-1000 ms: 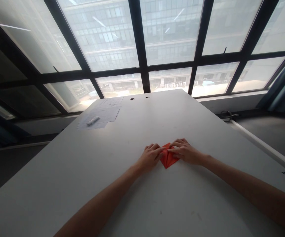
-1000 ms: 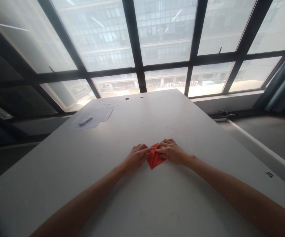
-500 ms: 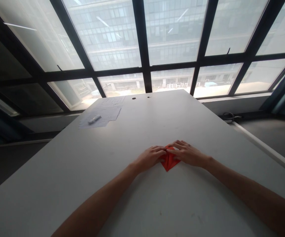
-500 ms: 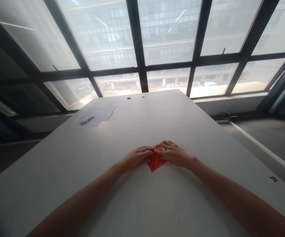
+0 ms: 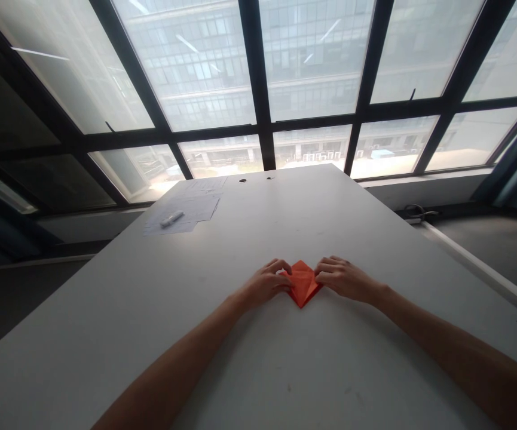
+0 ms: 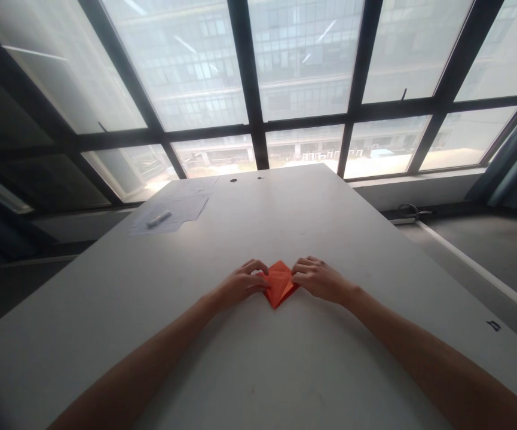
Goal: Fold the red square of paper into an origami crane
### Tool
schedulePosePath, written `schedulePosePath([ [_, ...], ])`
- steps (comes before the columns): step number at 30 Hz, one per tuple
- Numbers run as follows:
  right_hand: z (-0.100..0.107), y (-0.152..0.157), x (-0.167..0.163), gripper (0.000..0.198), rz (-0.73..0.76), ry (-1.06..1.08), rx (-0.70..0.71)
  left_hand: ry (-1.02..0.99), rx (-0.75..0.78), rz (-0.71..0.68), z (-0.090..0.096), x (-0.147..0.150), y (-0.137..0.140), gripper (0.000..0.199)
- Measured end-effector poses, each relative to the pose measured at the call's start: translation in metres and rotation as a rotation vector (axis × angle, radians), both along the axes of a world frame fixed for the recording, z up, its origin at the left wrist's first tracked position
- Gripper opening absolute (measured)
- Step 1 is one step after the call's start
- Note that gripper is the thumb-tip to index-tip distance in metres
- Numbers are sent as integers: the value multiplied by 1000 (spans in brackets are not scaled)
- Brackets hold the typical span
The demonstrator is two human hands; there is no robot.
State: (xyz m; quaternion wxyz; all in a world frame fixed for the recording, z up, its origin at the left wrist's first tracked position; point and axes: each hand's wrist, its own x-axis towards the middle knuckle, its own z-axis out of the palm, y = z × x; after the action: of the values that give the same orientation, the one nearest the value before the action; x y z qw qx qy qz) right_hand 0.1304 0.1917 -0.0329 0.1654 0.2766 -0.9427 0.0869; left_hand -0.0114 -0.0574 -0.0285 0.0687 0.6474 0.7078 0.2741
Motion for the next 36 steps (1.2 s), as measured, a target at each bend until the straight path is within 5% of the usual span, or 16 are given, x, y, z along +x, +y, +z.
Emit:
schedulePosePath([
  [15,-7,-6,0,23,-83,-31,-84,-264,60,-21,-10,-11,2,26],
  [24,-4,-8,0,23,-89,-48,-164,-232,16,46,-8,-5,1,28],
  [31,-8,-21,-5,18,-186,-40,-214,-63,117,482,-21,-1,18,33],
  [36,-9,-22,-5,11,-201,-45,-236,-121,28,334,-14,-4,13,41],
])
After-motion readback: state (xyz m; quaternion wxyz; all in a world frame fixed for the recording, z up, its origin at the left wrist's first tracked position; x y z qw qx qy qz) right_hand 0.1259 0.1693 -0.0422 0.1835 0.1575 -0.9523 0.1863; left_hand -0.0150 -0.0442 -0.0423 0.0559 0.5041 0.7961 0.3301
